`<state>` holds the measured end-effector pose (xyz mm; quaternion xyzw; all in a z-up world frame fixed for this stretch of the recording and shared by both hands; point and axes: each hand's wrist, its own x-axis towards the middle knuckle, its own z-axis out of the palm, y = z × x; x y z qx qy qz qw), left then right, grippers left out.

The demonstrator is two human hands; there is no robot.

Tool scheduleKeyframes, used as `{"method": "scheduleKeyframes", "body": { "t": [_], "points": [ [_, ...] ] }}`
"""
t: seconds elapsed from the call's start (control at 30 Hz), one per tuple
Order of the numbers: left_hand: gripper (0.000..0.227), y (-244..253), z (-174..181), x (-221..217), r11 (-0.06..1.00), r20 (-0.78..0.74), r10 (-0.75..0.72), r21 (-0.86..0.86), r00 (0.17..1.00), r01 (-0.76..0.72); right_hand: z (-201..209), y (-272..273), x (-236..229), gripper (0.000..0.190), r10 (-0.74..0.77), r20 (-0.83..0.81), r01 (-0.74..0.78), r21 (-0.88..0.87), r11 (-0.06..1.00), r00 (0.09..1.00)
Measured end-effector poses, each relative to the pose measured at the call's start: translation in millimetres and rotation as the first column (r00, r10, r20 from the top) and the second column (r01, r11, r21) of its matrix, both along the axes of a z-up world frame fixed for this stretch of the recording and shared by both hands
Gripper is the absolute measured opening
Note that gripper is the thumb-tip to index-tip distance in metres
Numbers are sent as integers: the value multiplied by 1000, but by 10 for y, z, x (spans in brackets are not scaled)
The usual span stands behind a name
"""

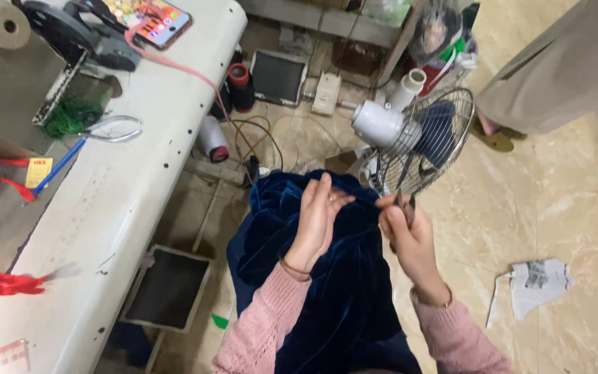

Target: Trimming excess threads from a blue velvet garment using thread snips

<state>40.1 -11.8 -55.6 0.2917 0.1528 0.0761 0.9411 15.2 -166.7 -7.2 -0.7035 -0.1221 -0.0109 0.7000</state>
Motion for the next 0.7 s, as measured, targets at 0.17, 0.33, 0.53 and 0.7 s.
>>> {"method": "scheduleKeyframes", "body": {
  "t": [0.17, 0.33, 0.53, 0.7],
  "points": [
    [26, 28, -73, -40, 996, 27, -66, 56, 997, 65, 41, 61, 101, 15, -72, 89, 88, -200, 976, 993],
    [19, 10, -84, -49, 988, 57, -101, 122, 993, 94, 57, 83, 163, 11, -129, 127, 162, -304, 939, 984],
    [17, -25, -184, -44, 974, 45, -121, 198, 992, 110, 81, 161, 248, 14, -94, 240, 189, -411, 892, 966],
    [12, -26, -282, -59, 959, 65, -158, 247, 985, 138, 146, 266, 289, 20, -46, 296, 172, -416, 893, 954]
  ]
}}
